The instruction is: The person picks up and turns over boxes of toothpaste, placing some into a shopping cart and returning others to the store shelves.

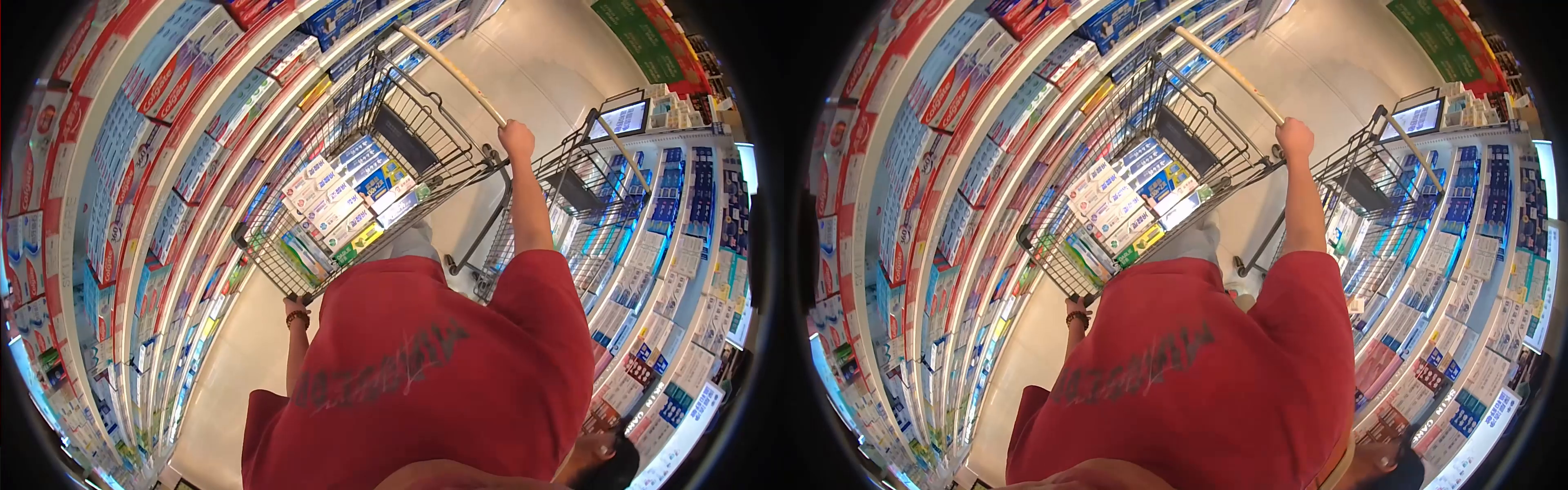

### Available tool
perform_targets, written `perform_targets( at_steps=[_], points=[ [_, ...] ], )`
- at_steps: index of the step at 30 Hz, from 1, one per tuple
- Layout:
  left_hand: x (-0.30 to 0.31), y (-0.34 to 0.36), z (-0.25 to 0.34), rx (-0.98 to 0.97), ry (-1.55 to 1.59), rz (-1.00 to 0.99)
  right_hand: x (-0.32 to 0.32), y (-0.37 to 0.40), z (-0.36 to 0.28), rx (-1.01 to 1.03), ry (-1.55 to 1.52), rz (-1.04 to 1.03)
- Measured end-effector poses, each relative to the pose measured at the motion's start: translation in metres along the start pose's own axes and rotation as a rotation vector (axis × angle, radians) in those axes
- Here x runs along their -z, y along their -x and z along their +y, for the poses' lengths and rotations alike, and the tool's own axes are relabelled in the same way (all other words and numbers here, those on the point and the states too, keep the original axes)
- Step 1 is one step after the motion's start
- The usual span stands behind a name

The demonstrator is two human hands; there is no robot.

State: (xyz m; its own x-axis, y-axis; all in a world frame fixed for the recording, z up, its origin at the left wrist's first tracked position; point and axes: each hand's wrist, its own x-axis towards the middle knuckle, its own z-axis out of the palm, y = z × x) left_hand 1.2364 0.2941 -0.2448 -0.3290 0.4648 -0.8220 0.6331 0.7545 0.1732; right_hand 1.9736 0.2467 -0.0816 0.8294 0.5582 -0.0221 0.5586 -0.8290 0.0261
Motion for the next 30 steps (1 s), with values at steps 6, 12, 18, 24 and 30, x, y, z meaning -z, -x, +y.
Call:
perform_targets(
  at_steps=[6, 12, 18, 24, 30],
  points=[
    [-0.065, -0.010, 0.057, 0.206, 0.251, 0.015, 0.009, -0.073, 0.029, 0.030, 0.037, -0.042],
    [-0.110, 0.022, 0.122, 0.320, 0.304, 0.025, 0.011, -0.140, 0.064, 0.000, 0.009, -0.032],
    [-0.158, 0.014, 0.160, 0.177, 0.047, 0.006, 0.000, -0.214, 0.100, -0.057, -0.010, -0.076],
    [-0.183, 0.058, 0.231, 0.090, -0.132, -0.033, -0.007, -0.281, 0.146, -0.137, -0.016, -0.262],
    [-0.221, 0.071, 0.272, 0.024, -0.284, -0.026, 0.012, -0.332, 0.168, -0.162, -0.058, -0.315]
  ],
)
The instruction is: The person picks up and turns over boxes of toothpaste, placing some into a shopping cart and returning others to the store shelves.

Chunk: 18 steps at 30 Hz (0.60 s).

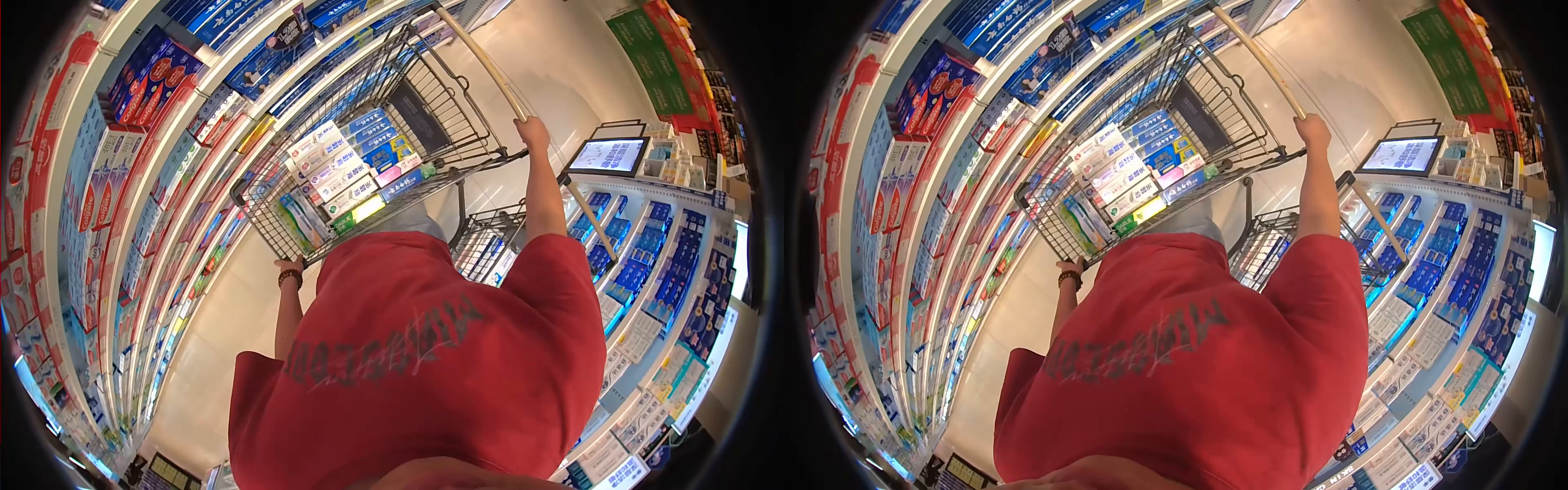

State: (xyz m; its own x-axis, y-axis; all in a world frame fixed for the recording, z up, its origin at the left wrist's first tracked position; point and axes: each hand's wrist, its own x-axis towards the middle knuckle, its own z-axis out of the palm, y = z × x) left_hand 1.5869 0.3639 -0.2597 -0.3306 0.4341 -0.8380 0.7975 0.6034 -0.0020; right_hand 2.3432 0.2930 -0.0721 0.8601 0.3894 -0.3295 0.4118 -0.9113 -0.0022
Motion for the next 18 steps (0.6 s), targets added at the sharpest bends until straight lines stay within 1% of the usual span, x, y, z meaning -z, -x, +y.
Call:
perform_targets(
  at_steps=[1, 4, 5, 8, 11, 13, 14, 17, 18],
  points=[
    [-0.006, 0.008, 0.009, -0.018, -0.036, 0.012, 0.004, -0.003, 0.002, 0.001, 0.024, 0.057],
    [-0.027, 0.017, 0.033, -0.021, 0.021, 0.012, 0.020, -0.022, 0.010, 0.030, 0.050, 0.238],
    [-0.032, 0.020, 0.042, -0.011, 0.027, 0.016, 0.026, -0.031, 0.011, 0.038, 0.047, 0.259],
    [-0.053, 0.043, 0.078, 0.035, 0.007, 0.037, 0.044, -0.064, 0.022, 0.063, 0.062, 0.287],
    [-0.065, 0.069, 0.123, 0.149, 0.011, -0.024, 0.054, -0.100, 0.038, 0.086, 0.099, 0.282],
    [-0.068, 0.100, 0.156, 0.177, 0.090, -0.045, 0.062, -0.126, 0.044, 0.080, 0.114, 0.264],
    [-0.080, 0.086, 0.156, 0.147, 0.066, -0.047, 0.068, -0.136, 0.048, 0.080, 0.121, 0.260],
    [-0.099, 0.095, 0.182, 0.147, 0.095, -0.025, 0.086, -0.165, 0.053, 0.078, 0.116, 0.252],
    [-0.113, 0.083, 0.184, 0.110, 0.089, 0.051, 0.091, -0.173, 0.057, 0.066, 0.111, 0.239]
  ],
)
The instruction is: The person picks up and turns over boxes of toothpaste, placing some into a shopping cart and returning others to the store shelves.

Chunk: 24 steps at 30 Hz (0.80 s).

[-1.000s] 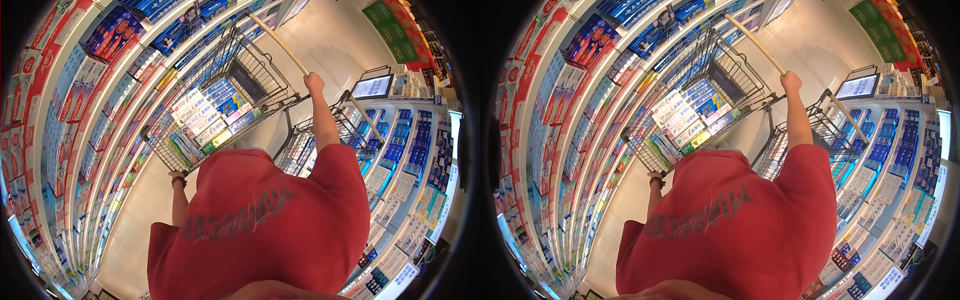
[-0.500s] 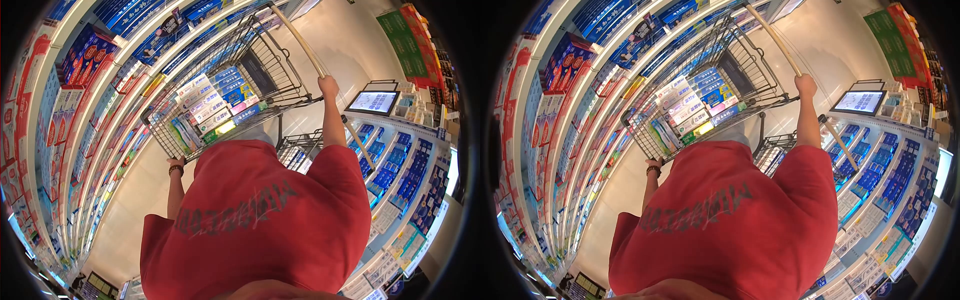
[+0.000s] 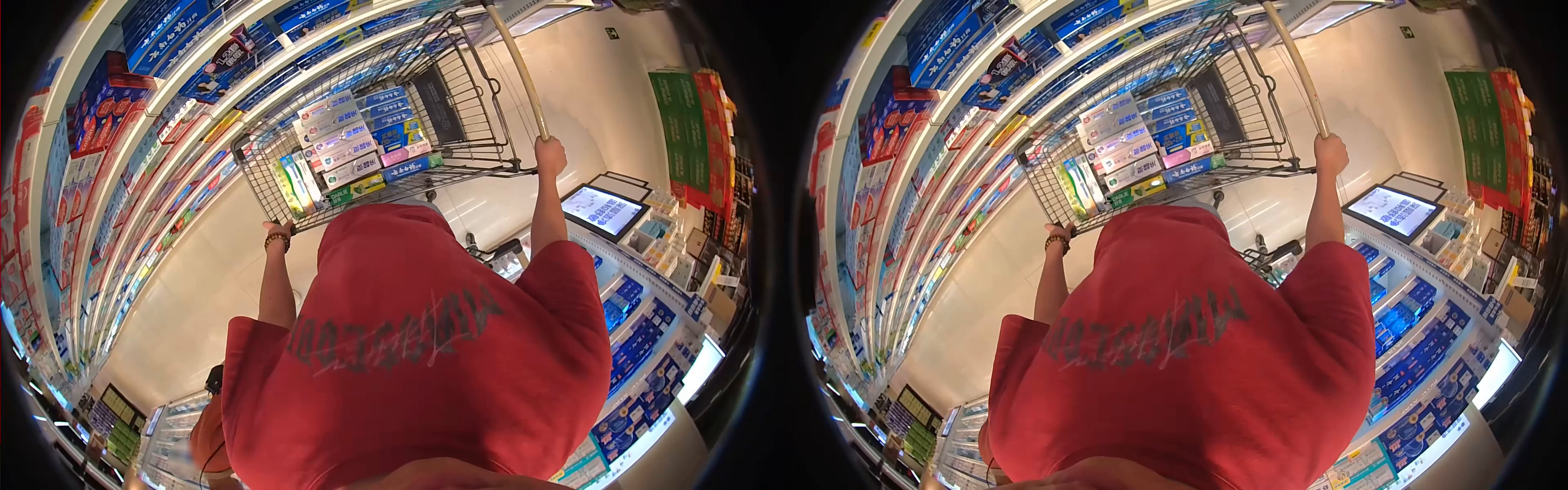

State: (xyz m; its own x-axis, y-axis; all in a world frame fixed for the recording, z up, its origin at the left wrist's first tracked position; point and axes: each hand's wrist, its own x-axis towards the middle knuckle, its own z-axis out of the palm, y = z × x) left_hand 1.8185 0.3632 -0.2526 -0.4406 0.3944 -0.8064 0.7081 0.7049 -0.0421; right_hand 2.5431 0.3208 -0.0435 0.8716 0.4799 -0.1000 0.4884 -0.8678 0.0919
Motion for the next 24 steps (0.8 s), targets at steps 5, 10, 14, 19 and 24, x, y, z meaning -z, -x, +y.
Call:
perform_targets(
  at_steps=[5, 10, 14, 19, 24],
  points=[
    [-0.022, 0.045, 0.041, -0.131, 0.021, 0.012, -0.010, -0.066, 0.032, -0.008, 0.008, -0.037],
    [-0.040, 0.066, 0.093, -0.156, 0.089, -0.001, -0.028, -0.147, 0.058, 0.048, -0.004, -0.056],
    [-0.067, 0.072, 0.132, -0.152, 0.051, 0.078, -0.015, -0.186, 0.073, 0.081, -0.006, -0.020],
    [-0.094, 0.101, 0.178, -0.056, 0.126, 0.025, 0.006, -0.226, 0.090, 0.082, 0.006, 0.014],
    [-0.135, 0.149, 0.237, 0.063, 0.172, 0.213, 0.020, -0.275, 0.116, 0.105, -0.062, 0.014]
  ],
)
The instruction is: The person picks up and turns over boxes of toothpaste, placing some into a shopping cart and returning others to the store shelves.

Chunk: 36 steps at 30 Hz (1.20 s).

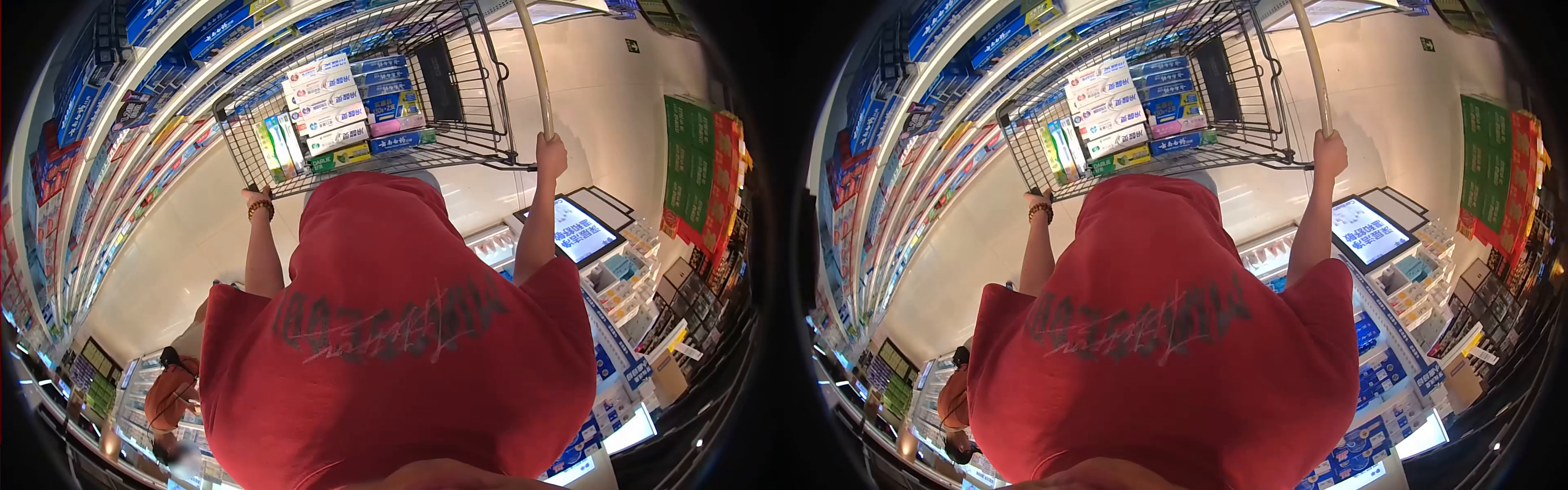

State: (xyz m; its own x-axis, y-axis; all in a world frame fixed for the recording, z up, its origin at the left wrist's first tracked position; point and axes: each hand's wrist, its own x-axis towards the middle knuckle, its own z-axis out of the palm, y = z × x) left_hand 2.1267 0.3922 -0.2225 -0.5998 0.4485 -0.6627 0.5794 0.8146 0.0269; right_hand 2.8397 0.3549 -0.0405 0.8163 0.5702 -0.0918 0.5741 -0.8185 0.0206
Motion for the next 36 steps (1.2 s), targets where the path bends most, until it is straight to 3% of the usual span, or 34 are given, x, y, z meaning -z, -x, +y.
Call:
perform_targets(
  at_steps=[2, 9, 13, 17, 18, 20, 21, 23, 25, 27, 29, 31, 32, 33, 36],
  points=[
    [-0.003, 0.032, 0.019, 0.063, 0.007, 0.025, 0.007, -0.015, 0.015, 0.020, -0.005, -0.010],
    [-0.022, 0.045, 0.048, 0.049, -0.013, 0.016, 0.007, -0.056, 0.034, 0.036, -0.008, 0.002],
    [-0.033, 0.043, 0.044, -0.114, 0.092, 0.095, 0.006, -0.070, 0.033, 0.035, -0.017, -0.009],
    [-0.052, 0.053, 0.032, -0.078, 0.321, 0.123, 0.010, -0.094, 0.045, 0.075, -0.066, -0.151],
    [-0.043, 0.093, 0.045, -0.161, 0.303, 0.246, 0.015, -0.101, 0.053, 0.089, -0.067, -0.224],
    [-0.060, 0.128, 0.031, -0.092, 0.253, 0.182, 0.012, -0.122, 0.064, 0.103, -0.083, -0.384],
    [-0.071, 0.146, 0.020, -0.054, 0.224, 0.149, 0.026, -0.121, 0.058, 0.202, -0.056, -0.353],
    [-0.114, 0.176, -0.026, -0.127, -0.210, -0.195, 0.027, -0.141, 0.065, 0.166, -0.051, -0.509],
    [-0.148, 0.225, -0.044, -0.148, -0.383, -0.520, 0.041, -0.141, 0.057, 0.050, -0.235, -0.640],
    [-0.167, 0.269, -0.054, -0.052, -0.274, -0.609, 0.050, -0.128, 0.063, 0.215, -0.305, -0.562],
    [-0.171, 0.291, -0.048, 0.015, -0.140, -0.576, 0.053, -0.103, 0.068, 0.220, -0.598, -0.233],
    [-0.173, 0.302, -0.043, 0.048, -0.051, -0.545, 0.057, -0.082, 0.084, 0.331, -0.560, 0.158],
    [-0.173, 0.304, -0.038, 0.057, -0.015, -0.530, 0.061, -0.072, 0.086, 0.404, -0.397, 0.229],
    [-0.173, 0.303, -0.036, 0.063, 0.011, -0.518, 0.068, -0.057, 0.070, 0.551, -0.377, 0.273],
    [-0.169, 0.303, -0.028, 0.072, 0.067, -0.494, 0.041, -0.040, 0.027, 0.761, -0.665, 0.086]
  ],
)
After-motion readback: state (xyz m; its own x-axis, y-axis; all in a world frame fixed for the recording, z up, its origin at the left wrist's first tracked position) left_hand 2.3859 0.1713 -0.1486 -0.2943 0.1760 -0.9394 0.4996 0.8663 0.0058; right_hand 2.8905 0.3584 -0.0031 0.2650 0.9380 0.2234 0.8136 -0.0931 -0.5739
